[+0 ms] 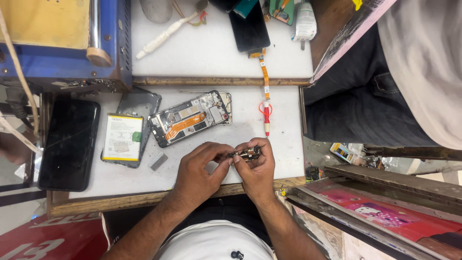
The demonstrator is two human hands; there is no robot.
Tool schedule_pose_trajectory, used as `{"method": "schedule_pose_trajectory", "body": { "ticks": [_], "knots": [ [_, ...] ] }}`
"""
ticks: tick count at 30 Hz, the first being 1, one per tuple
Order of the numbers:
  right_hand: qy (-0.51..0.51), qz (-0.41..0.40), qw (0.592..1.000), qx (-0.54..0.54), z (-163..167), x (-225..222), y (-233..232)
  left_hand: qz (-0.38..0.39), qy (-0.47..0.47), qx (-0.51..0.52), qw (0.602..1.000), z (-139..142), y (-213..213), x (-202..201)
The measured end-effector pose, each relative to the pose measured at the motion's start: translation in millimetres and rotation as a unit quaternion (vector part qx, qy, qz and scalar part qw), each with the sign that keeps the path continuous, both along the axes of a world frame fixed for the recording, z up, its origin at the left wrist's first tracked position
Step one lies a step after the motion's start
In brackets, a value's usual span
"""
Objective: The person cleans a smartphone motherboard with a cotton swab, then reattaches a small component and places the motherboard back into the phone chassis. The work is performed on a cluttered workbench with tools and phone parts visible.
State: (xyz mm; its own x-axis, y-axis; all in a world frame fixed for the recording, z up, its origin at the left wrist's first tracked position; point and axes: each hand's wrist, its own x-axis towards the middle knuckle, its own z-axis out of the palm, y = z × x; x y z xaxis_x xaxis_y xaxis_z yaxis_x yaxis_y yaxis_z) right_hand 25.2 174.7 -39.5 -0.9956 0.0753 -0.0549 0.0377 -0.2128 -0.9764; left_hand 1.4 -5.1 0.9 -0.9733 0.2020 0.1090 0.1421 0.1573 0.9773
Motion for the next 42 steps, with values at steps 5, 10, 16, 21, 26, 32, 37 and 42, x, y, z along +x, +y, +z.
{"method": "schedule_pose_trajectory", "body": {
  "ticks": [5, 10, 16, 21, 26, 32, 37, 42],
  "knots": [
    [-0.003, 0.037, 0.999, 0.006, 3.4, -1.8, -2.1, 0.016, 0.003, 0.015, 1.0, 0.0, -2.9, -1.0],
    [0.002, 0.041, 0.999, 0.03, 5.9, -3.6, -6.3, 0.047, 0.016, 0.012, 0.999, 0.4, -2.1, -3.6],
    [0.002, 0.017, 0.999, 0.04, 5.3, -2.8, -5.8, 0.07, 0.066, -0.014, 0.995, 4.2, 2.4, -0.7],
    [0.011, -0.011, 0.997, 0.072, 6.8, -2.5, -6.6, 0.052, 0.078, -0.018, 0.995, 9.3, 1.8, 0.0],
    [0.023, -0.026, 0.994, 0.108, 9.3, -1.1, -6.8, 0.007, 0.02, 0.004, 1.0, 8.0, -0.7, -2.4],
    [0.044, -0.037, 0.992, 0.11, 4.0, 2.9, -1.8, -0.017, 0.007, 0.005, 1.0, 3.3, 1.4, -1.5],
    [0.035, -0.047, 0.994, 0.096, 0.9, 8.3, 2.9, -0.018, 0.011, 0.016, 1.0, 2.2, 3.9, 3.4],
    [0.006, -0.026, 0.999, 0.039, 1.3, 1.9, 2.5, -0.015, -0.039, 0.039, 0.998, -9.2, 2.0, -2.6]
  ]
}}
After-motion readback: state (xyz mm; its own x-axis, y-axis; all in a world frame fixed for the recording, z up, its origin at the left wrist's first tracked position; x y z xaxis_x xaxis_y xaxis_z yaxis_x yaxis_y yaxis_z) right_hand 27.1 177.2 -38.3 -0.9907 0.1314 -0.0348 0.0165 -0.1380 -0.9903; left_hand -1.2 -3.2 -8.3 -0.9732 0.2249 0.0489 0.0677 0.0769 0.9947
